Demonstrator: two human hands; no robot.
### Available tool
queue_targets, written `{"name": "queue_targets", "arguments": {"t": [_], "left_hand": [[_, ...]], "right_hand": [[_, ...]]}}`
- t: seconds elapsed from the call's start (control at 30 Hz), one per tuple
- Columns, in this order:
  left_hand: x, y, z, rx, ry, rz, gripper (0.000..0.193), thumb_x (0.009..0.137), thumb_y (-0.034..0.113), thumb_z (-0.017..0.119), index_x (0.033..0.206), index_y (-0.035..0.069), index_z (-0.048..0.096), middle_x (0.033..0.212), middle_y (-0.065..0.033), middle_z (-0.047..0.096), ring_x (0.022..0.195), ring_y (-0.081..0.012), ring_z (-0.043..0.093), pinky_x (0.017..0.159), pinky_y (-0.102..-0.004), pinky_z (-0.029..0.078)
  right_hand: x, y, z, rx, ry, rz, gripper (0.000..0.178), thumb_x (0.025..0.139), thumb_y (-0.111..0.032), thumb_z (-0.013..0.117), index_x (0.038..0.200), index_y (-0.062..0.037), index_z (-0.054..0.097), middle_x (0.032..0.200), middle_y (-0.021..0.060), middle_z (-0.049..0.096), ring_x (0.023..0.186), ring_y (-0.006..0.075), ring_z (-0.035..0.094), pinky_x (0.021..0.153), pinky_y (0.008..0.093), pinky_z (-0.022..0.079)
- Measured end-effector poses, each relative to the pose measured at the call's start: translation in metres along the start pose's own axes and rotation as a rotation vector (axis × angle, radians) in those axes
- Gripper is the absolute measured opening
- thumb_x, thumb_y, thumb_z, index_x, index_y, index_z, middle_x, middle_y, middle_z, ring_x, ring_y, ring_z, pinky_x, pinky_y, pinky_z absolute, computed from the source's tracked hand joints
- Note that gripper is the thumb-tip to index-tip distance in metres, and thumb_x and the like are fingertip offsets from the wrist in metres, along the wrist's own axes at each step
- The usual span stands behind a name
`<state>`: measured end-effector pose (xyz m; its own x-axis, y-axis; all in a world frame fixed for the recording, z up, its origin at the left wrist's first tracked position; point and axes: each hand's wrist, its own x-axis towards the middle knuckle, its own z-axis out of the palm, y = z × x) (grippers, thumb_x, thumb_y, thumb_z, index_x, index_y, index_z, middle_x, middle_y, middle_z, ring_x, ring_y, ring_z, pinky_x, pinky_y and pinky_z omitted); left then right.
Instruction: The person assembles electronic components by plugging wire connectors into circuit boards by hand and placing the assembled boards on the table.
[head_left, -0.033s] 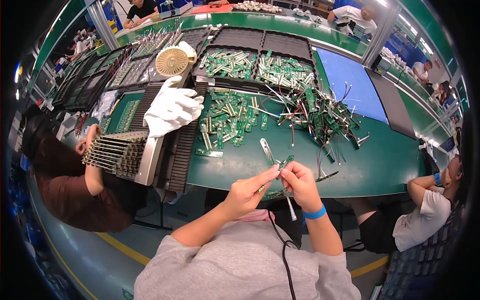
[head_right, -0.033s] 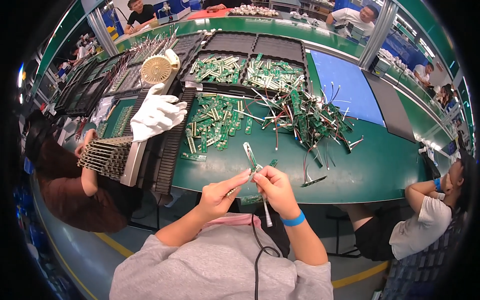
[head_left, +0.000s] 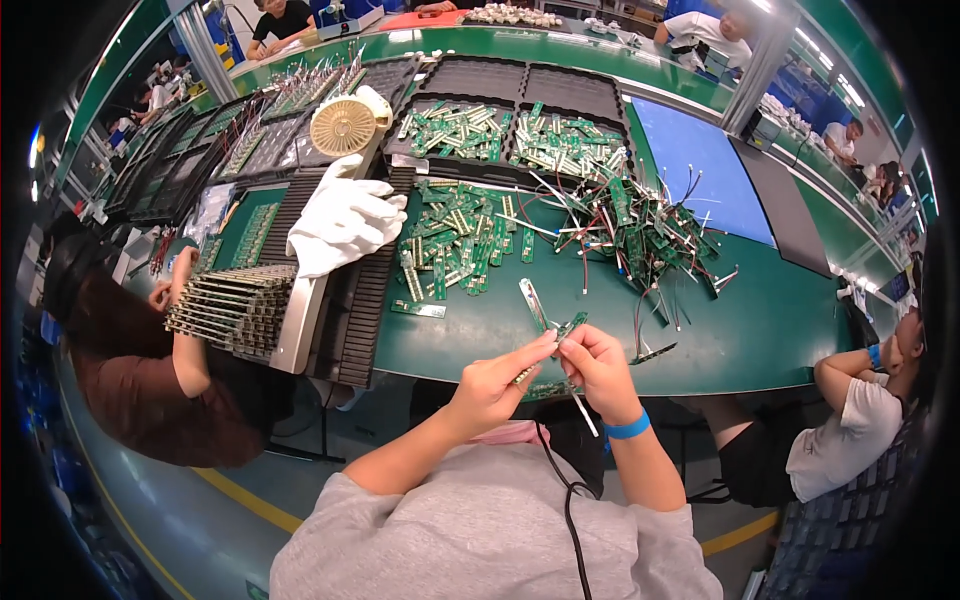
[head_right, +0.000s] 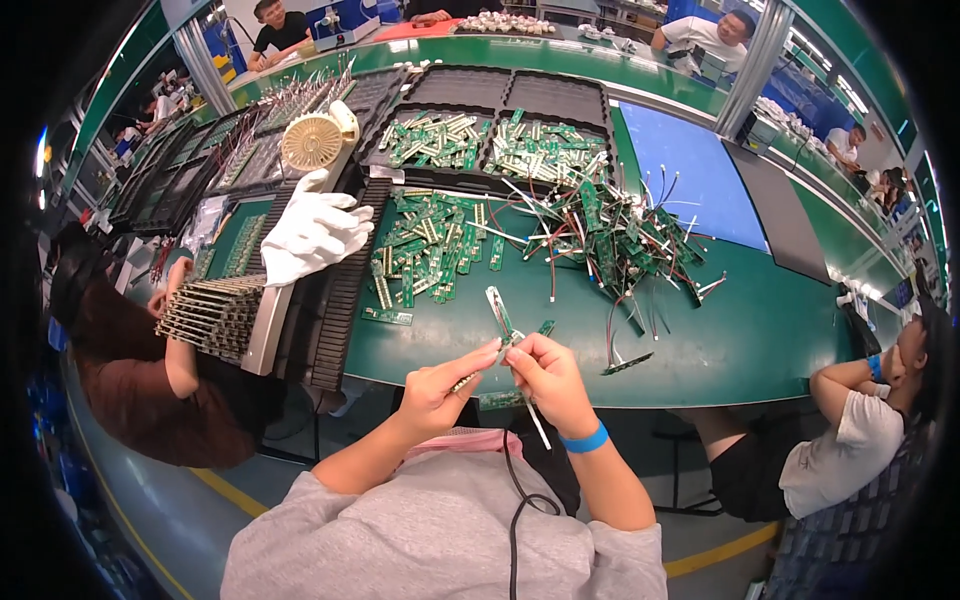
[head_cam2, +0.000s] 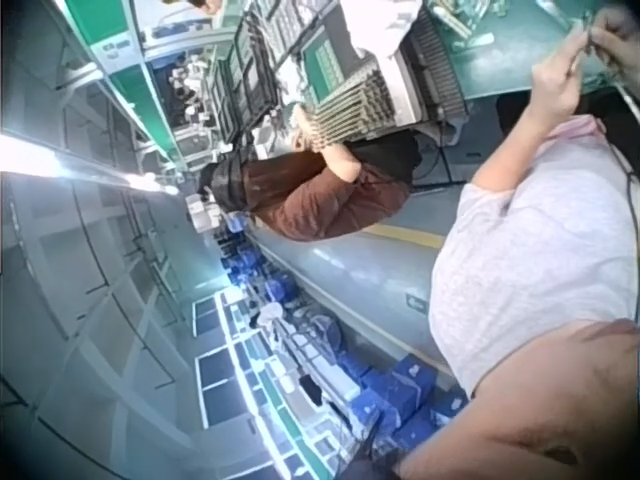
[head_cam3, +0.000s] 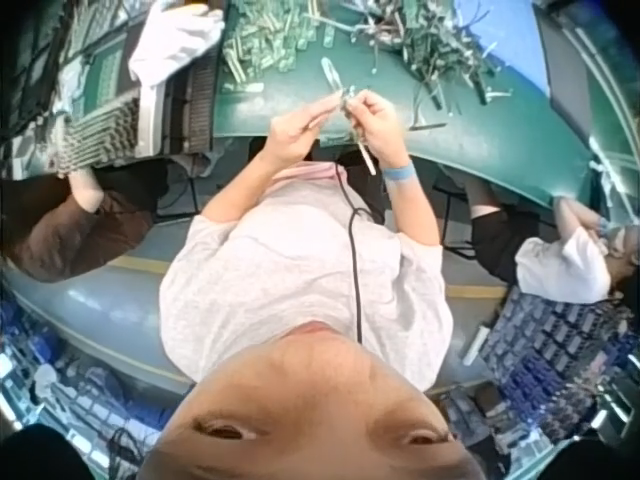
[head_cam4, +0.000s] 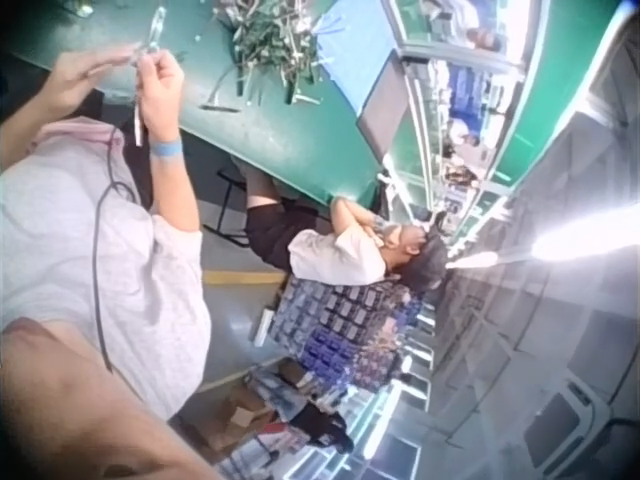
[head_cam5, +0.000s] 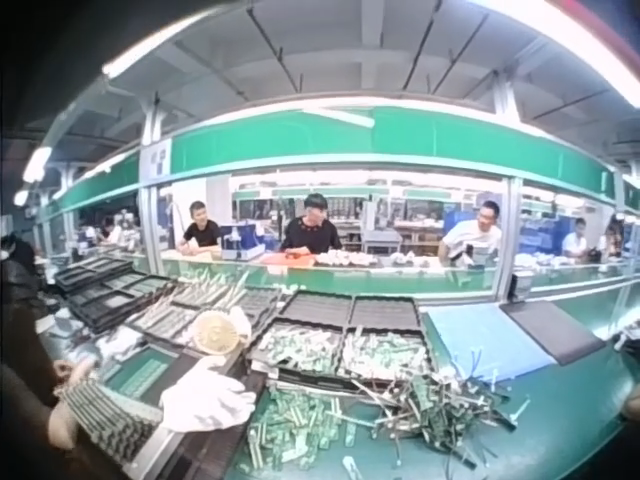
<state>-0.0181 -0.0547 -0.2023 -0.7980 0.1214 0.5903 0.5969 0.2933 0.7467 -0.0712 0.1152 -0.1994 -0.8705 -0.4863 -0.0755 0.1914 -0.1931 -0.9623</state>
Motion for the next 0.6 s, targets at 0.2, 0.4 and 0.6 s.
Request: {"name": "queue_targets", "arguments": {"t": [0.2, 0.4, 0.6], "left_hand": [[0.014, 0.009, -0.016, -0.247, -0.222, -0.37, 0.043, 0.082, 0.007, 0.058, 0.124, 0.006, 0.046, 0.12, -0.0157, 0.053, 0.11, -0.0288, 0.053, 0.091, -0.0352, 0.043], [0.021, -0.016, -0.002, 0.193, -0.36, -0.169, 0.041, 0.076, 0.01, 0.062, 0.114, 0.004, 0.051, 0.089, -0.0114, 0.053, 0.089, -0.0288, 0.052, 0.078, -0.0374, 0.044], [0.016, -0.029, 0.012, 0.473, -0.344, 0.035, 0.035, 0.07, 0.01, 0.067, 0.102, 0.002, 0.057, 0.087, -0.0111, 0.052, 0.083, -0.0283, 0.052, 0.071, -0.0363, 0.044]], "right_hand": [[0.0, 0.0, -0.005, -0.467, 0.156, -0.042, 0.02, 0.083, -0.014, 0.058, 0.072, 0.0016, 0.056, 0.057, 0.002, 0.052, 0.051, 0.0067, 0.047, 0.046, 0.0226, 0.034], [-0.011, -0.01, 0.009, -1.023, 0.06, -0.211, 0.013, 0.079, -0.011, 0.056, 0.075, 0.0012, 0.057, 0.069, 0.0178, 0.058, 0.064, 0.0359, 0.057, 0.057, 0.0419, 0.045], [-0.009, -0.001, 0.002, -1.108, 0.094, -0.19, 0.013, 0.079, -0.01, 0.053, 0.073, 0.002, 0.054, 0.074, 0.0189, 0.058, 0.067, 0.0385, 0.056, 0.06, 0.0457, 0.044]]}}
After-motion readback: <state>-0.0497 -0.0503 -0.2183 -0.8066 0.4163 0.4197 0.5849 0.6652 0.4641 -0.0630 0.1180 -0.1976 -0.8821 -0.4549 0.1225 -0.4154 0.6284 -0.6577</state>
